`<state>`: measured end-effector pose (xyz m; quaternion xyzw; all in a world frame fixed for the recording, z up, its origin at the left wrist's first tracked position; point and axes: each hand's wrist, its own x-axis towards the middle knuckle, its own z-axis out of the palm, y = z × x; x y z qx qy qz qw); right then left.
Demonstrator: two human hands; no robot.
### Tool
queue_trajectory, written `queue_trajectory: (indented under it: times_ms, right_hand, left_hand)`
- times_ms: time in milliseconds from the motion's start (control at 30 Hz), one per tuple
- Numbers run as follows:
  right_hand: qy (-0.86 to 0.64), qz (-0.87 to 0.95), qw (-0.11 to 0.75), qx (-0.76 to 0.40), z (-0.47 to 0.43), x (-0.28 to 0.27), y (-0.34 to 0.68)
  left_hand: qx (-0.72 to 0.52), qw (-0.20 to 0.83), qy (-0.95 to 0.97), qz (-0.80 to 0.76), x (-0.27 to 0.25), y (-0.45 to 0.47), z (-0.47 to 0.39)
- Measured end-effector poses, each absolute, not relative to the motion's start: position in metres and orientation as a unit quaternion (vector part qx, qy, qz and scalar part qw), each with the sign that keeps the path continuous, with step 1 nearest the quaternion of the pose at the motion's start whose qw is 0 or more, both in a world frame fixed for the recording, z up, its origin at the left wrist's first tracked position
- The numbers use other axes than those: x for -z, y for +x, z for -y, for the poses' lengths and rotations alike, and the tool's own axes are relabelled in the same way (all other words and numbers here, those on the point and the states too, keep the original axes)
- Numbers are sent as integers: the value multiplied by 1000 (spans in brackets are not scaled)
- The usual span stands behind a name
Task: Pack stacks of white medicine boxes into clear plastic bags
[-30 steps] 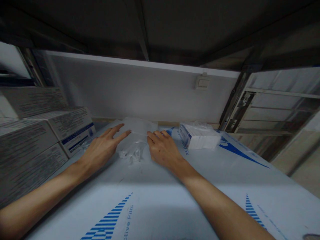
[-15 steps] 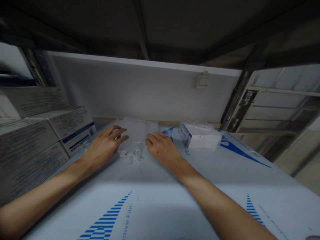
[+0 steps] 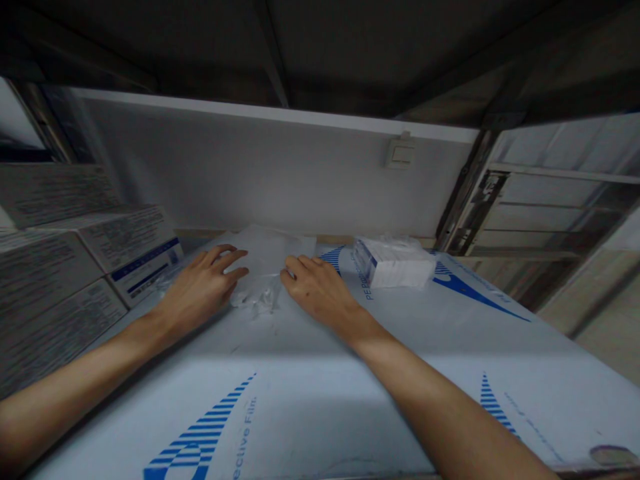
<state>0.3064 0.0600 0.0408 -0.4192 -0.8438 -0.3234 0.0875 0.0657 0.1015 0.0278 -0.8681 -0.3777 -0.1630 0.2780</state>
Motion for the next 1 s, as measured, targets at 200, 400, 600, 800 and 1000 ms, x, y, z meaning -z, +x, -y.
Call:
queue_trajectory:
  times_ms: [200, 400, 600, 800, 1000]
  right_hand:
    - [-462, 832, 61, 302, -56, -43, 306]
    - [-482, 825, 61, 287, -55, -42, 302]
    - [-487, 822, 51, 290, -58, -40, 304]
    - [-511, 814, 21, 274, -55, -46, 303]
    - [-511, 811, 53, 279, -53, -46, 303]
  left_hand:
    - [190, 301, -836, 417, -24, 67, -103]
    - [186, 292, -834, 430, -24, 68, -102]
    - [181, 285, -836, 434, -26, 68, -97]
    - [146, 250, -849, 442, -30, 64, -95]
    - [152, 263, -858, 414, -30, 65, -96]
